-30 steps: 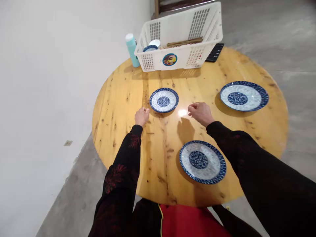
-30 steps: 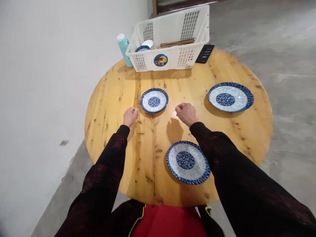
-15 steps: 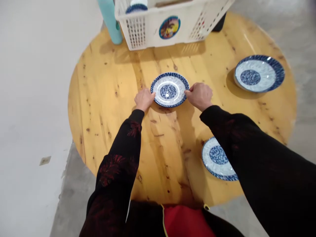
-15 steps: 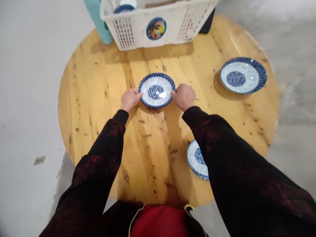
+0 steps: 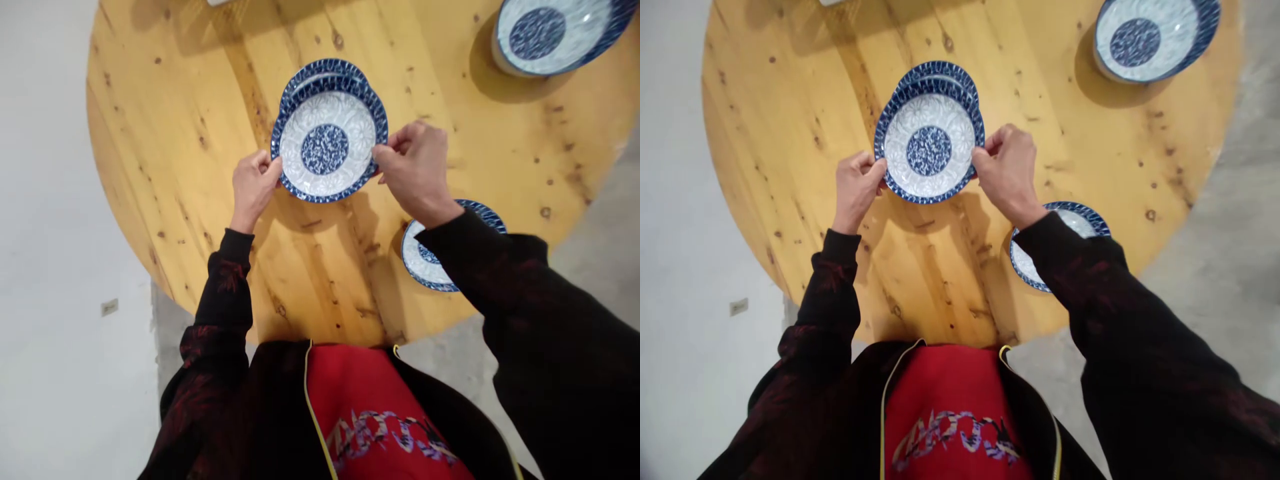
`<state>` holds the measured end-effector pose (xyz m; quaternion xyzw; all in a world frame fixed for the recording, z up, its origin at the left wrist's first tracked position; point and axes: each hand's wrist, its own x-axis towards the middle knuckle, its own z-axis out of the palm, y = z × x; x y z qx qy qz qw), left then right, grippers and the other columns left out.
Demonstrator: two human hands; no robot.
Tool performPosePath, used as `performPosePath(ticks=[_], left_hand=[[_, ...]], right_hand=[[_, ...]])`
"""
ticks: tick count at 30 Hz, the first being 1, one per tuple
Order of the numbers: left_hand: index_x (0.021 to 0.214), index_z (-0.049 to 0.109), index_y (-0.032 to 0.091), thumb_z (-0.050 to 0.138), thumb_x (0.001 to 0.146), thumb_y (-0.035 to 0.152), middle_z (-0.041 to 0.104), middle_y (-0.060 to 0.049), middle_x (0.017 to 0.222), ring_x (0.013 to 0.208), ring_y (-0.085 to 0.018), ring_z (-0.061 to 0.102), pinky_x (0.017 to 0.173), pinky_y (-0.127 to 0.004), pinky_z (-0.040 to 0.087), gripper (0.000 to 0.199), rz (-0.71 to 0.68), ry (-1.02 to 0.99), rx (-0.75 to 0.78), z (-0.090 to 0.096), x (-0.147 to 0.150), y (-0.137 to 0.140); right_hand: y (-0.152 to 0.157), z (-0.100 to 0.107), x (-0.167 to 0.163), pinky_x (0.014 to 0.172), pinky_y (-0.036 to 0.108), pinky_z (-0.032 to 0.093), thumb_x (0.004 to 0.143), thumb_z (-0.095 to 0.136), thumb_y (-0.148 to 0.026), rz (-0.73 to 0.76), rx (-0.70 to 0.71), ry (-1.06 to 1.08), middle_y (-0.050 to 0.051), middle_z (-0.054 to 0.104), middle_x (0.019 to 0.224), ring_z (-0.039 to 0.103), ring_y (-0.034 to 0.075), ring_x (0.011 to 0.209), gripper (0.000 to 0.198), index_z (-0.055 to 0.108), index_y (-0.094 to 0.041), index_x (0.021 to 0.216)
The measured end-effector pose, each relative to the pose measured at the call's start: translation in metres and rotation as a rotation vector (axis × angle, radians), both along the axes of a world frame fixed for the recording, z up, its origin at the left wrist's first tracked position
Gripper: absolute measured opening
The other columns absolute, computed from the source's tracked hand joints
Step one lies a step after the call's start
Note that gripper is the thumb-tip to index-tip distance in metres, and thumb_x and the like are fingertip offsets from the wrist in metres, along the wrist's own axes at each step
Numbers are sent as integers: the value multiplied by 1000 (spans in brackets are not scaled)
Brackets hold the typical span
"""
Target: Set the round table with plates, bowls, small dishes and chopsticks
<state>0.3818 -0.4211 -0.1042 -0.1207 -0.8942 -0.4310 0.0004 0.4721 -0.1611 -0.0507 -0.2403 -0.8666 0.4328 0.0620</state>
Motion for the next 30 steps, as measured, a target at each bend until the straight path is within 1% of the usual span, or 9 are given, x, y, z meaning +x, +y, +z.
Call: performPosePath(ticks=[4, 6, 9, 13, 16, 19, 21, 24, 30], left_hand=[[63, 44, 19, 58, 94, 38, 45, 6, 55, 55, -8, 53, 61, -19, 43, 38, 67, -196, 9, 37, 89, -34], [61, 40, 21, 59, 93, 32, 38, 6, 54, 54, -9, 46, 57, -20, 39, 38, 137, -219, -14, 49, 134, -51], [59, 38, 21, 60, 91, 31, 38, 5, 56, 57, -11, 42, 58, -22, 36, 39, 217, -230, -86, 60, 200, -77], [59, 42, 22, 58, 90, 37, 41, 4, 56, 58, -12, 42, 58, -24, 35, 38, 303, -293, -165, 64, 289, -107], [62, 50, 22, 56, 90, 42, 48, 4, 58, 60, -13, 46, 61, -25, 37, 35, 331, -320, -192, 60, 350, -119], [63, 50, 22, 53, 90, 46, 49, 4, 60, 60, -13, 47, 62, -25, 37, 36, 339, -316, -188, 55, 402, -121], [63, 49, 22, 51, 91, 46, 48, 4, 60, 61, -12, 47, 63, -24, 37, 37, 340, -306, -173, 52, 427, -120], [65, 49, 21, 50, 91, 44, 50, 4, 62, 62, -12, 47, 63, -24, 37, 35, 336, -302, -141, 48, 445, -117], [65, 46, 21, 50, 93, 40, 47, 4, 61, 62, -12, 45, 63, -24, 34, 34, 213, -310, -136, 45, 431, -102]], right_hand=[[-41, -8, 79, 63, 30, 48, 84, 66, -23, 57, -175, -13, 0, 56, 64, 60, 19, 63, 18, 50, -24, 74], [-67, -16, 120, 58, 29, 42, 82, 64, -23, 78, -236, -36, -1, 55, 60, 55, 17, 56, 19, 48, -25, 74], [-107, -21, 182, 54, 29, 36, 83, 60, -25, 90, -323, -86, -3, 51, 54, 50, 16, 50, 20, 43, -27, 73], [-141, -22, 260, 54, 31, 34, 82, 56, -30, 107, -404, -130, -4, 50, 52, 47, 17, 47, 18, 40, -28, 73], [-151, -27, 315, 54, 30, 32, 80, 53, -36, 145, -427, -140, -4, 48, 51, 46, 16, 47, 18, 39, -28, 73], [-151, -37, 360, 54, 30, 31, 79, 50, -43, 148, -404, -121, -5, 45, 49, 44, 16, 46, 20, 39, -28, 71], [-150, -42, 382, 54, 30, 31, 79, 49, -47, 135, -399, -100, -5, 45, 50, 44, 16, 46, 23, 39, -28, 71], [-148, -44, 402, 54, 31, 33, 79, 49, -49, 122, -400, -88, -4, 47, 52, 46, 16, 47, 24, 40, -28, 72], [-139, -36, 419, 54, 30, 36, 80, 50, -50, 1, -284, -3, -3, 48, 53, 47, 16, 47, 26, 42, -27, 71]])
